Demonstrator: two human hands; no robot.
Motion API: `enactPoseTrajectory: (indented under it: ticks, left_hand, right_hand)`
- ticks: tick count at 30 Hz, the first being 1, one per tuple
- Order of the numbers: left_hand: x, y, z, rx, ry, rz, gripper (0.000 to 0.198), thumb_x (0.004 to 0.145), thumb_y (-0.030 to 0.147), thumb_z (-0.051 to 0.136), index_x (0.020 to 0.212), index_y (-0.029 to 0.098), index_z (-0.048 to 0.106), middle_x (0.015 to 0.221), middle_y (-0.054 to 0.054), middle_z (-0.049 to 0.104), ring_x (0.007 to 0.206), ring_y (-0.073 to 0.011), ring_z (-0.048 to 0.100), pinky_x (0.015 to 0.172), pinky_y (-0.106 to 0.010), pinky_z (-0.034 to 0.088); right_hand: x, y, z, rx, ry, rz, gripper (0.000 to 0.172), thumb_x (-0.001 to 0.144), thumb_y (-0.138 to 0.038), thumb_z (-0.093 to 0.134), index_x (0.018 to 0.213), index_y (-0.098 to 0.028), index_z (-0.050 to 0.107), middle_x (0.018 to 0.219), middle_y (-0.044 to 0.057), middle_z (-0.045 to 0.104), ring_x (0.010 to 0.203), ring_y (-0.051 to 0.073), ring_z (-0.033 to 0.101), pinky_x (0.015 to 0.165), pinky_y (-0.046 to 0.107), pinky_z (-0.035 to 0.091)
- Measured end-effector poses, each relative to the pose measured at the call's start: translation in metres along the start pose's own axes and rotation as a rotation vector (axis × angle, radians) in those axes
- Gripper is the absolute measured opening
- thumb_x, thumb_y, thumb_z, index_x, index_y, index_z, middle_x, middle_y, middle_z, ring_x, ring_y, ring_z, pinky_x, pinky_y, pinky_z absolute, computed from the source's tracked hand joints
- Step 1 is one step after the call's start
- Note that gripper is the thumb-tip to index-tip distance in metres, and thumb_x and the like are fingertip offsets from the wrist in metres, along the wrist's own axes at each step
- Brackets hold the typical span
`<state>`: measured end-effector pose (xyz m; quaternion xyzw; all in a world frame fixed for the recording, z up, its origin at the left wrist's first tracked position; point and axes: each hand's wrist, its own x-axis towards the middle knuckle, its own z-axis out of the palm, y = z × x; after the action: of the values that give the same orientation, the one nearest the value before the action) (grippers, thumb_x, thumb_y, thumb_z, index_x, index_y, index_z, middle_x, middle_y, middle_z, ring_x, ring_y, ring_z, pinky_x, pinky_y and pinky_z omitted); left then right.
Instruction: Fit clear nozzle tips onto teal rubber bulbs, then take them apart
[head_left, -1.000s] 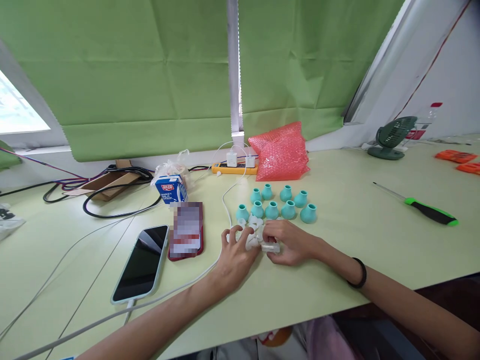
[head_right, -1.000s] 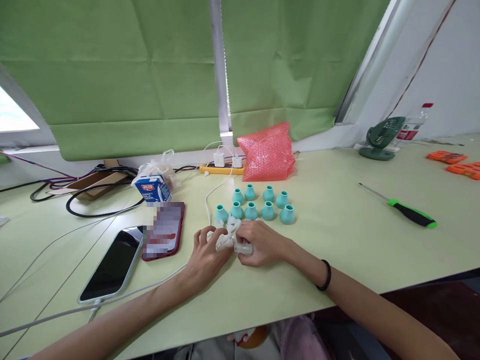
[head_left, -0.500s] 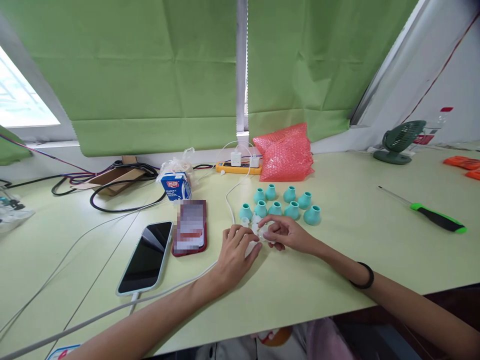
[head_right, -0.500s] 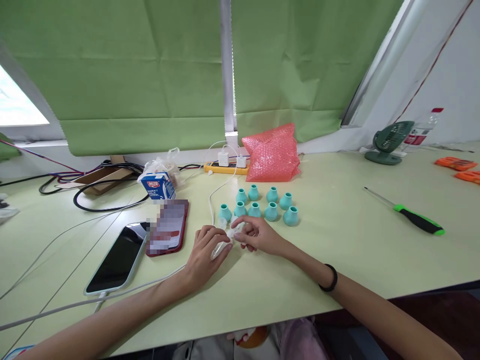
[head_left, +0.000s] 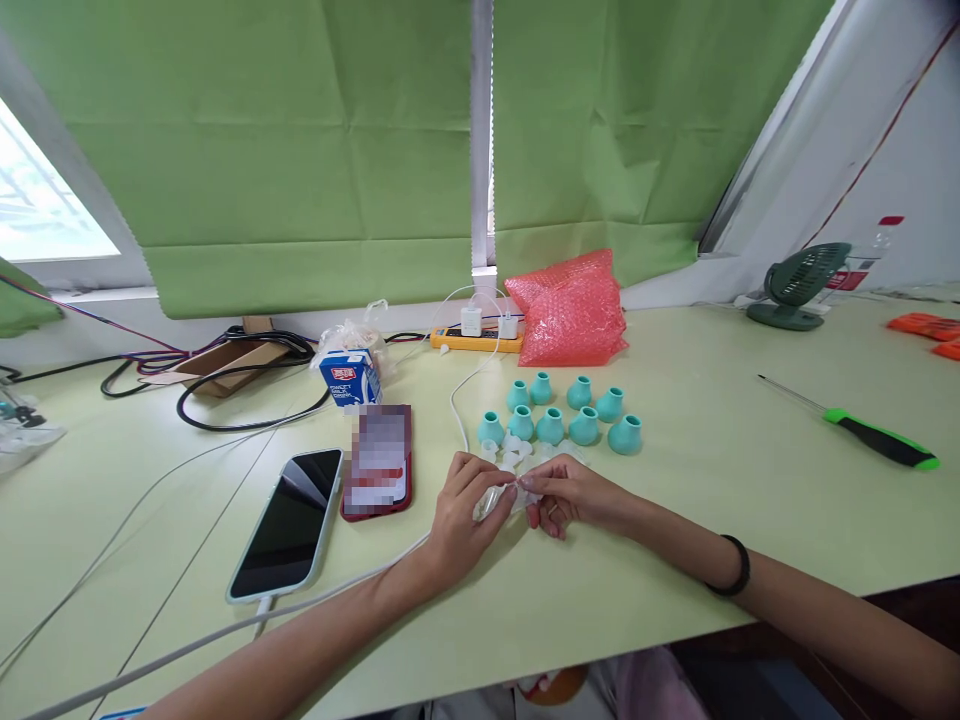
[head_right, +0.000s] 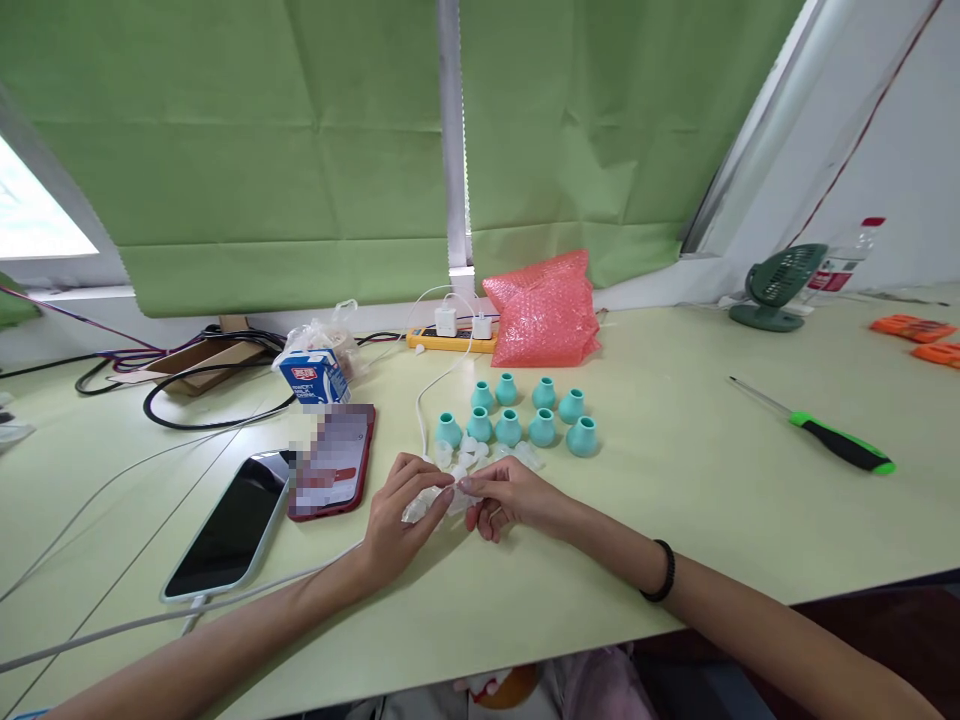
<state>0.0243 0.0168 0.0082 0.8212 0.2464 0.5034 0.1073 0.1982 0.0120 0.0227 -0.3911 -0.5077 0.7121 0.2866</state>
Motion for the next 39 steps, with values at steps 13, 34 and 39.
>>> enactPoseTrajectory:
  ticks: [13, 34, 39]
  left_hand:
    - [-0.0019, 0.0000, -0.0022, -0.040, -0.049, 0.026, 0.027, 0.078, 0.008, 0.044, 0.100, 0.015, 0.058, 0.084, -0.009, 0.059, 0.079, -0.0174, 0.044, 0.067, -0.033, 0.043]
    - [-0.0018, 0.0012, -0.0021, -0.012, -0.098, 0.053, 0.037, 0.075, 0.007, 0.044, 0.109, 0.018, 0.052, 0.093, -0.010, 0.056, 0.084, -0.0187, 0.044, 0.069, -0.035, 0.044]
    - [-0.0025, 0.0003, -0.0003, -0.010, -0.097, 0.058, 0.037, 0.074, 0.009, 0.043, 0.108, 0.018, 0.052, 0.093, -0.010, 0.056, 0.084, -0.0193, 0.046, 0.068, -0.036, 0.044]
  right_hand:
    - [0.0023, 0.0020, 0.0007, 0.043, 0.074, -0.022, 0.042, 0.071, -0.049, 0.056, 0.074, -0.008, 0.058, 0.052, 0.004, 0.061, 0.036, 0.007, 0.051, 0.035, 0.017, 0.037]
    - [0.0034, 0.0022, 0.0015, 0.116, 0.128, -0.010, 0.038, 0.072, -0.048, 0.056, 0.066, -0.009, 0.056, 0.049, 0.003, 0.060, 0.035, 0.006, 0.050, 0.034, 0.015, 0.036]
    - [0.0037, 0.0032, 0.0011, 0.113, 0.131, -0.002, 0.039, 0.071, -0.048, 0.057, 0.066, -0.010, 0.055, 0.049, 0.003, 0.060, 0.035, 0.007, 0.050, 0.034, 0.016, 0.037]
